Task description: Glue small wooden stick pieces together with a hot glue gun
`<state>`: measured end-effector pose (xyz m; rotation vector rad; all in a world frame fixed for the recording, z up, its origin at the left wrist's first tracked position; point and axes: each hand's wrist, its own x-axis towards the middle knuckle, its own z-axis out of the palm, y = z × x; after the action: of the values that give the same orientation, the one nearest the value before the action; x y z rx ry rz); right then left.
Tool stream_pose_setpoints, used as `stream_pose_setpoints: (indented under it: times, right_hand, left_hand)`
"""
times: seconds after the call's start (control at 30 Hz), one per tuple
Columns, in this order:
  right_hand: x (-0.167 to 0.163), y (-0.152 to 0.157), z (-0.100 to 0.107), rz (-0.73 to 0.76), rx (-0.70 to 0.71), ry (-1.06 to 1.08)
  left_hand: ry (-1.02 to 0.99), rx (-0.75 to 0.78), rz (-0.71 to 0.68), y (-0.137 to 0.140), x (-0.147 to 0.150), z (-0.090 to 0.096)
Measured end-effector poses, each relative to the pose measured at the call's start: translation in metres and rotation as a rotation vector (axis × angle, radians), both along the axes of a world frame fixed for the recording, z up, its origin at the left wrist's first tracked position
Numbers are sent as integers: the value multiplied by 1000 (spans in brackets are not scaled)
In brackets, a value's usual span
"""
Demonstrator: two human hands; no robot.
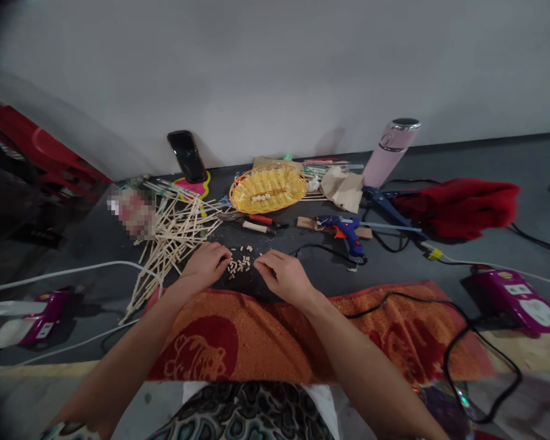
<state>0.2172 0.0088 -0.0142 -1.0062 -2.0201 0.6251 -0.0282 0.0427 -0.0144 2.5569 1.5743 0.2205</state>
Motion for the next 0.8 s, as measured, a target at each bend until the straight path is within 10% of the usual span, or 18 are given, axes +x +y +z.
stream_pose_setpoints:
  times: [0.43,0.8]
  right_hand:
    - [-8,-6,4,-14,-247,185]
    - [-14,-10,9,32,-471,185]
  left_hand:
    - [-759,-147,39,-38,44,13]
    - [-726,-67,-28,-41,41,2]
